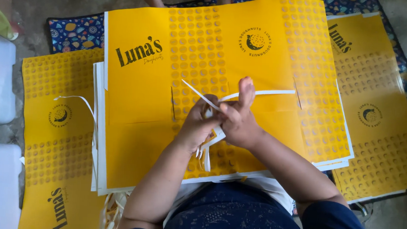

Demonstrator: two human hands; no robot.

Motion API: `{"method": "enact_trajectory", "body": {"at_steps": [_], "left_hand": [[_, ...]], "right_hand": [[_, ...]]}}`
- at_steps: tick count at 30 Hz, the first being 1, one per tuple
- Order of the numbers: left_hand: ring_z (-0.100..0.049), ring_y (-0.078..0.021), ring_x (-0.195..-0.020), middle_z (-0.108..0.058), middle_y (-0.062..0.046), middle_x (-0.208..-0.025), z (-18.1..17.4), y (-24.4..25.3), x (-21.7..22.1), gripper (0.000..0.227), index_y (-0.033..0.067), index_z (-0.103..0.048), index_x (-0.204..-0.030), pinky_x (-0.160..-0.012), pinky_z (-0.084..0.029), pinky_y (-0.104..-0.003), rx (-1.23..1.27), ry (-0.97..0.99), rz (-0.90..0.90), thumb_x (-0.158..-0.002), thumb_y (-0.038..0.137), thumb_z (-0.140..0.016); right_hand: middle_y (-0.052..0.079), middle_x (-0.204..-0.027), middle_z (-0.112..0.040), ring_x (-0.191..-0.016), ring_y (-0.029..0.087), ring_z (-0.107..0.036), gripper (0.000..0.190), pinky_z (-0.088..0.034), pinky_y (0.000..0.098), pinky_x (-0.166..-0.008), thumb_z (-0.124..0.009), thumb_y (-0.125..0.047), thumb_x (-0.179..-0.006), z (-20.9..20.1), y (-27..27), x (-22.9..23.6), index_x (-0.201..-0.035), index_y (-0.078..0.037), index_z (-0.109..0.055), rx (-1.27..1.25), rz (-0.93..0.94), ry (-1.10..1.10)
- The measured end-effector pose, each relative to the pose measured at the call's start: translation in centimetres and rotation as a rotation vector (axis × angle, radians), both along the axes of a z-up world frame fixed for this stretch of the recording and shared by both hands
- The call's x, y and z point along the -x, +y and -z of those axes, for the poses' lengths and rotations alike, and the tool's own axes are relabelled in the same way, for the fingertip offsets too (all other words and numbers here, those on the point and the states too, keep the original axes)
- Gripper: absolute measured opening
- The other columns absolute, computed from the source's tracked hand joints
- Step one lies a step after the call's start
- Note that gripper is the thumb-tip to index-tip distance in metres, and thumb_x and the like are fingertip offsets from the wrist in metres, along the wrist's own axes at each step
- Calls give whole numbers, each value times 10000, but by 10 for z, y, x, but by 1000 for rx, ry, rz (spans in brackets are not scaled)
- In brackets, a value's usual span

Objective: Peeling off waste strips from die-cut cardboard sheets and stacking them.

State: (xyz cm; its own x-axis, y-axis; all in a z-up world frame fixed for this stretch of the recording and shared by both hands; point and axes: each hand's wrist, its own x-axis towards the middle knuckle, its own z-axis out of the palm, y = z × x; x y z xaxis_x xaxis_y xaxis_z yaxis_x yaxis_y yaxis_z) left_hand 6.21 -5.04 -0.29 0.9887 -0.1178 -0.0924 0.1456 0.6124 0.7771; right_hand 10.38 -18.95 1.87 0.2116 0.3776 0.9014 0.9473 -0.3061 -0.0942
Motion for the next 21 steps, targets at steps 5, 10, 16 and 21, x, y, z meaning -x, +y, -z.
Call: {"method": "enact_trajectory", "body": {"at_steps": [5, 10, 16, 21], "left_hand": [[-685, -182, -591, -745, -138, -897, -61, 5, 7, 401, 166, -443, -1044, -468, -609, -312, -180, 28, -269, -860, -1, -758], [-706, -237, -538, -660, -176, -948, -49, 14, -1, 265, 157, -291, -1182, -536, -636, -334, -304, -366, -639, -1055, 78, -509], [-605, -182, -487, -639, -175, -858, -69, 11, 10, 421, 55, -267, -1420, -714, -694, -474, -195, -388, -533, -1072, 141, -488], [-576, -115, -576, -558, -78, -833, -45, 11, 10, 272, 19, -468, -1256, -781, -681, -428, -209, -415, -554, -1098, 241, -467]], "right_hand": [[298, -1546, 445, -1317, 594, -538, 1332, -634, 455, -969, -983, -58, -728, -37, -5, 28, -1619, -219, -6, -49, -217, 690], [248, -1460, -467, -1367, 375, -503, 1183, -325, 602, -1177, -834, -150, -860, -15, 2, 38, -1644, -72, 48, -273, -785, 1333], [151, -1085, -602, -1017, 395, -662, 444, -549, 467, -853, -740, -299, -929, -8, 13, 46, -1255, -42, -582, 118, -304, 1023], [189, -988, -600, -900, 434, -626, 347, -528, 489, -791, -683, -180, -963, -5, 13, 57, -1227, -20, -524, 139, -264, 1007]]}}
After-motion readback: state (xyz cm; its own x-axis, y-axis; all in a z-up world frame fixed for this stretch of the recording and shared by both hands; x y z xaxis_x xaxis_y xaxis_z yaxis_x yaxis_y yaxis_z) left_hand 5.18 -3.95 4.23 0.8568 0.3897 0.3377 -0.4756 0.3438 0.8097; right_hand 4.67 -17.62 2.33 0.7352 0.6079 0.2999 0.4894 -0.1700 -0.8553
